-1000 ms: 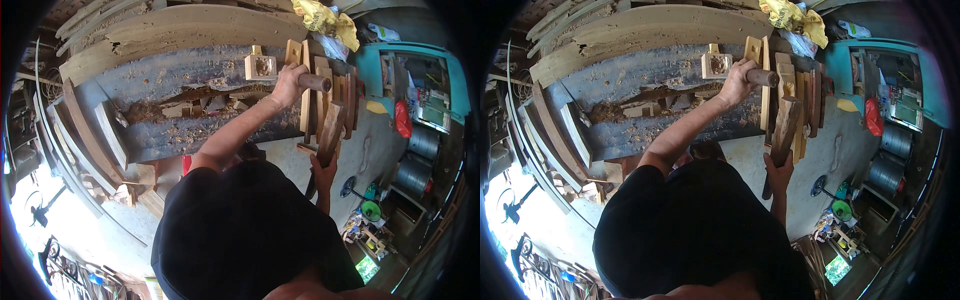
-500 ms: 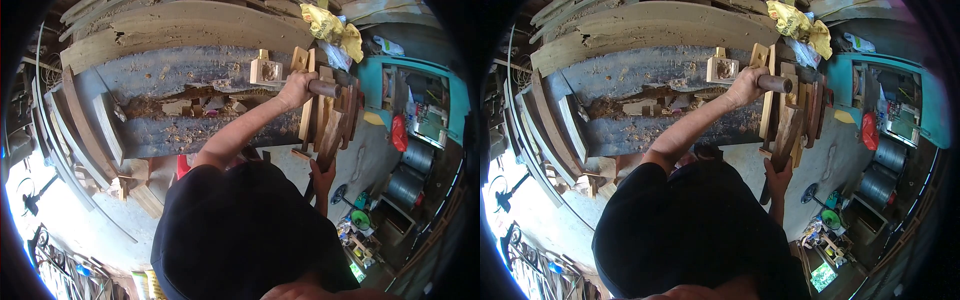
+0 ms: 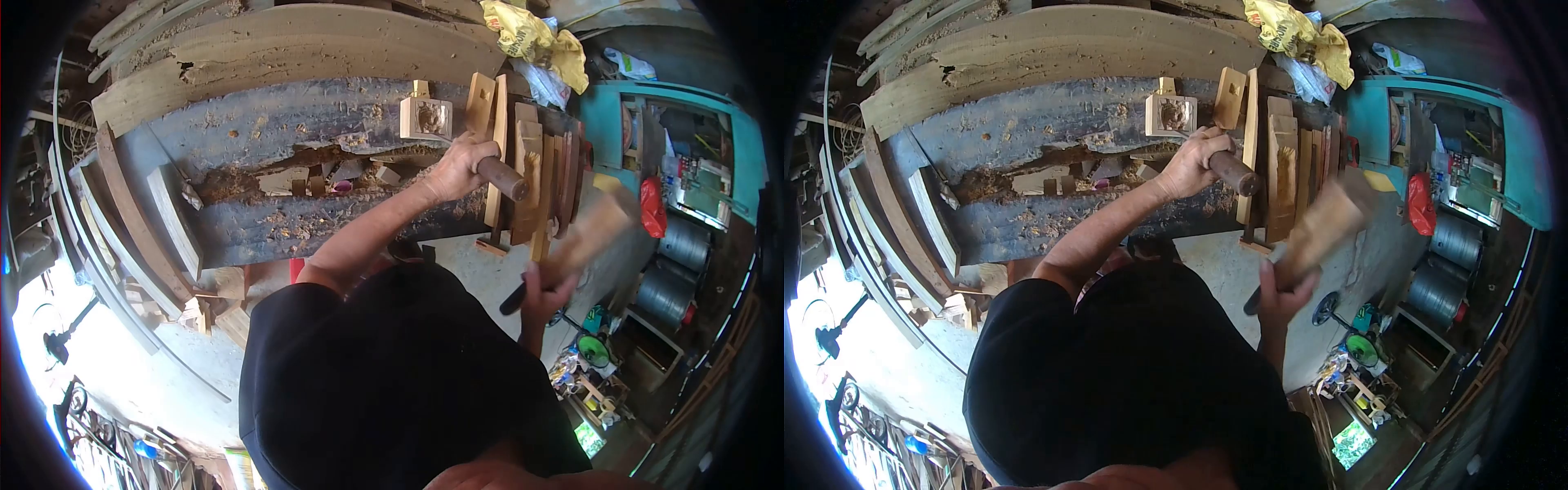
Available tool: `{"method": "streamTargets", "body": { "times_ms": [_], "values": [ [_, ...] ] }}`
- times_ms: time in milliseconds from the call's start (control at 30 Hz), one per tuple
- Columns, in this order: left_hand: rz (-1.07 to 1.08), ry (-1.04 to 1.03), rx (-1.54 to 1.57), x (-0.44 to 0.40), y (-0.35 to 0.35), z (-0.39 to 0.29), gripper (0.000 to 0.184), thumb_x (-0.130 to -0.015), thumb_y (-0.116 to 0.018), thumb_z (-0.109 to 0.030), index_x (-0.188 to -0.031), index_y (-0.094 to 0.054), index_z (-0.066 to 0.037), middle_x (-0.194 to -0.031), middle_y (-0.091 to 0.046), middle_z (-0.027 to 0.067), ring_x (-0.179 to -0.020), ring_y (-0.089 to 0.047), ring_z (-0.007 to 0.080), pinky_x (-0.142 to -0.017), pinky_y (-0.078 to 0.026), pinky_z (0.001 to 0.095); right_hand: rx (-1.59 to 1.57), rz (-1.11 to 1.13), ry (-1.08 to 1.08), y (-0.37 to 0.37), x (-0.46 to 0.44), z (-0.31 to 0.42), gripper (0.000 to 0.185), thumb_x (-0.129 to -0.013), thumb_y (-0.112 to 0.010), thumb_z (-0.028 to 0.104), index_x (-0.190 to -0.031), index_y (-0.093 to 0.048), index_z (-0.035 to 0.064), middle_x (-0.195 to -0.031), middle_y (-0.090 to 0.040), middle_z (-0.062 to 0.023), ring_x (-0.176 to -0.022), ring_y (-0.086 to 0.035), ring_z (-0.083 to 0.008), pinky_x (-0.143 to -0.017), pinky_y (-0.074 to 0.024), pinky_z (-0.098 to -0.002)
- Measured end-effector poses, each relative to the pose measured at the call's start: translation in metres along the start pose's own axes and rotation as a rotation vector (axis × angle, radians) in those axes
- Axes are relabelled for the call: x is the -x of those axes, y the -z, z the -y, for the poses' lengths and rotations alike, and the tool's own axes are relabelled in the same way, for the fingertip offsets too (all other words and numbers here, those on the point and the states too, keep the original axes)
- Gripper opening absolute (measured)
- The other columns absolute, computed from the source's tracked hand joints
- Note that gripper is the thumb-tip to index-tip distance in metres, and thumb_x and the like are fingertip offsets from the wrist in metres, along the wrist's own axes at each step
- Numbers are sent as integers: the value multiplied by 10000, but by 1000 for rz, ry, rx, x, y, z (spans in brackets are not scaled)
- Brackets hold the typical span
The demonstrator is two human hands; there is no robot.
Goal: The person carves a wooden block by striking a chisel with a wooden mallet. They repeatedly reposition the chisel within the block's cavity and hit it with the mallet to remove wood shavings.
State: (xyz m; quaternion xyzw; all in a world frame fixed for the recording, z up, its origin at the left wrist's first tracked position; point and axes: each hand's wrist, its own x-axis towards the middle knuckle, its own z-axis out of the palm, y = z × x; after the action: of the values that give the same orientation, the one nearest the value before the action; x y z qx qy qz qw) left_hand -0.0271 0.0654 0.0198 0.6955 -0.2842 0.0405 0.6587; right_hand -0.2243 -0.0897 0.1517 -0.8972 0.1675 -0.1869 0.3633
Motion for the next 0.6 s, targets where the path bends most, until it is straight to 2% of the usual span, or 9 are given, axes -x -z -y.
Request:
{"method": "streamTargets", "body": {
  "times_ms": [33, 100, 133, 233, 367, 433, 467, 533, 600],
  "values": [
    [6, 3, 0, 1, 1, -1, 347, -631, -720, 4, -927, -564, -88, -896, -567, 106, -906, -549, 346, -822, -438, 415, -1, -1, -7, -3, -2, 18, 461, -821, -696, 142, -1162, -425, -7, -806, -586, -56, -628, -584, -133, -597, -496, -261],
    [-11, -10, 32, 1, 4, -4, 285, -650, -740, -23, -845, -546, -95, -846, -572, 110, -880, -555, 366, -799, -429, 444, -330, -88, 343, -10, -8, 42, 418, -795, -671, 168, -1101, -452, -13, -793, -598, -75, -663, -591, -165, -706, -489, -297],
    [-4, -14, 32, 1, 5, -3, 285, -650, -740, -23, -845, -546, -95, -846, -572, 110, -880, -555, 366, -799, -429, 444, -106, 181, 301, 6, -4, 25, 381, -774, -654, 191, -1062, -487, 7, -785, -605, -96, -731, -600, -199, -784, -466, -319],
    [-19, 2, 36, 2, 1, -2, 282, -649, -735, -16, -840, -543, -92, -845, -575, 110, -880, -558, 363, -797, -430, 437, 260, 224, -17, -44, 10, -4, 462, -752, -795, 299, -1018, -562, 1, -854, -638, -149, -773, -635, -207, -704, -507, -334],
    [-15, 0, 22, 2, -3, 5, 344, -636, -718, 8, -928, -563, -86, -868, -570, 98, -898, -560, 331, -808, -450, 413, 94, 73, 9, -20, -7, 42, 362, -761, -778, 265, -931, -575, 19, -882, -653, -135, -765, -643, -222, -688, -501, -339],
    [9, -36, 8, 3, -1, 5, 348, -633, -728, 1, -925, -561, -87, -862, -569, 92, -895, -559, 329, -812, -447, 413, 728, 1142, -601, 16, -67, 111, 509, -743, -731, 160, -1185, -525, 13, -932, -613, -93, -859, -597, -215, -785, -468, -329],
    [-3, -59, -2, 4, -1, 5, 354, -628, -735, -4, -926, -562, -91, -864, -570, 87, -895, -560, 327, -811, -441, 408, 728, 1141, -602, 18, -55, 94, 509, -743, -731, 160, -1185, -525, 13, -932, -613, -93, -859, -597, -215, -785, -468, -329],
    [0, -58, -20, 8, -3, 6, 356, -627, -736, -5, -925, -563, -92, -866, -572, 89, -898, -560, 327, -812, -439, 405, -60, 346, 363, 12, -6, 23, 492, -745, -730, 118, -1185, -533, 19, -919, -611, -88, -853, -598, -222, -779, -462, -304],
    [5, -66, -36, 13, -7, 7, 357, -625, -737, -5, -925, -564, -93, -868, -574, 90, -900, -559, 327, -813, -436, 402, 140, 345, 25, -22, 15, -15, 471, -770, -738, 137, -1165, -515, 11, -923, -614, -123, -823, -600, -175, -732, -480, -293]
  ]
}}
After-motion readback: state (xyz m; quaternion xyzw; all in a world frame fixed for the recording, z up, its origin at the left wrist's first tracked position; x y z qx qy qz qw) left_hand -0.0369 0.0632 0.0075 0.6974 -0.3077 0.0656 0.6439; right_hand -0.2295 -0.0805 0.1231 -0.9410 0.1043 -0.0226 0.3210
